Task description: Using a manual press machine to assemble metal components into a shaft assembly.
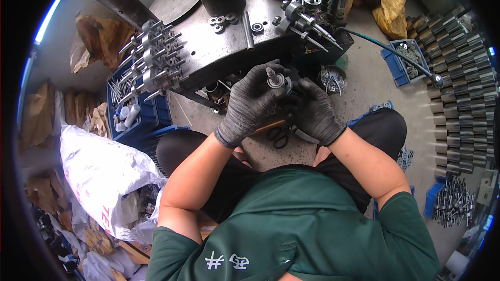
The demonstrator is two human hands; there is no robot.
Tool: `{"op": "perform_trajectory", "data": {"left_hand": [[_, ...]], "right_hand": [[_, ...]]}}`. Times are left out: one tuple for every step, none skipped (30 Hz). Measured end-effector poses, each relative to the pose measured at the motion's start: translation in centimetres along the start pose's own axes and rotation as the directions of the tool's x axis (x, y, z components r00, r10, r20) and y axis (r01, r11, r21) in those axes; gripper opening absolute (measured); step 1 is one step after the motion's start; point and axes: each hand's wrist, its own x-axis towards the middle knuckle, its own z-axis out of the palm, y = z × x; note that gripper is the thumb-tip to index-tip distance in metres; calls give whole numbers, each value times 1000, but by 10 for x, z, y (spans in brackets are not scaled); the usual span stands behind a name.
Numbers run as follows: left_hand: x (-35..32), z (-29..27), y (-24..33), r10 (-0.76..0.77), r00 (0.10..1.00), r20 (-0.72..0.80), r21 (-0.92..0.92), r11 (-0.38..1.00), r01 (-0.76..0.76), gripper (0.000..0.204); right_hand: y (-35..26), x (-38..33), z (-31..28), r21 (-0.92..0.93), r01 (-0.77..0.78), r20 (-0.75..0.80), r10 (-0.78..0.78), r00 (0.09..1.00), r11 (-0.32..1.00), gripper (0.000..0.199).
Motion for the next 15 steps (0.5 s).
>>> {"op": "perform_trajectory", "data": {"left_hand": [[0, -2, 1, 3, 1000, 0, 0, 1000, -3, 47], [-1, -6, 5, 78, 996, 53, 174, 981, -86, 47], [-1, -9, 10, 142, 983, 116, 337, 925, -174, 47], [0, -11, 16, 145, 983, 112, 339, 924, -175, 47], [4, -10, 32, 238, 916, 322, 560, 733, -387, 48], [6, -9, 41, 249, 809, 533, 674, 453, -584, 49], [5, -8, 38, 253, 808, 532, 674, 451, -585, 49], [1, -6, 33, 277, 771, 573, 646, 426, -633, 50], [-3, -5, 28, 300, 732, 612, 616, 399, -679, 51], [-5, -6, 25, 311, 689, 655, 602, 337, -724, 50], [-5, -5, 23, 316, 691, 651, 605, 333, -723, 50], [-6, -4, 23, 293, 688, 663, 606, 330, -724, 52], [-7, -3, 23, 272, 686, 675, 606, 326, -725, 54], [-7, -2, 28, 277, 702, 656, 611, 352, -709, 56], [-7, -2, 27, 285, 705, 649, 616, 348, -707, 56]], "right_hand": [[-4, -1, -1, -3, 1, 2, -1, 1000, 1000, 47], [-8, -3, 1, 12, -11, 37, 10, 999, 1000, 44], [-12, -4, 3, 25, -24, 74, 22, 997, 999, 41], [-14, -3, 7, 22, -27, 77, 25, 997, 999, 41], [-15, -2, 11, -31, -27, 49, 29, 998, 999, 38], [-17, -1, 13, -83, -29, 20, 31, 999, 996, 36], [-16, -1, 7, -87, -28, 21, 30, 999, 996, 36], [-12, 0, 2, -22, -62, 81, 63, 995, 998, 35], [-9, -1, -2, 41, -100, 143, 93, 985, 994, 33], [-6, -1, -5, 5, -59, 200, 57, 978, 998, 34], [-7, 1, -6, -2, -61, 203, 60, 977, 998, 34], [-9, 4, -10, -33, -51, 196, 56, 979, 998, 34], [-11, 5, -13, -65, -41, 189, 52, 981, 997, 34], [-15, 4, -12, -122, 29, 150, -10, 989, 992, 34], [-17, 5, -10, -134, 25, 153, -5, 988, 991, 34]]}}
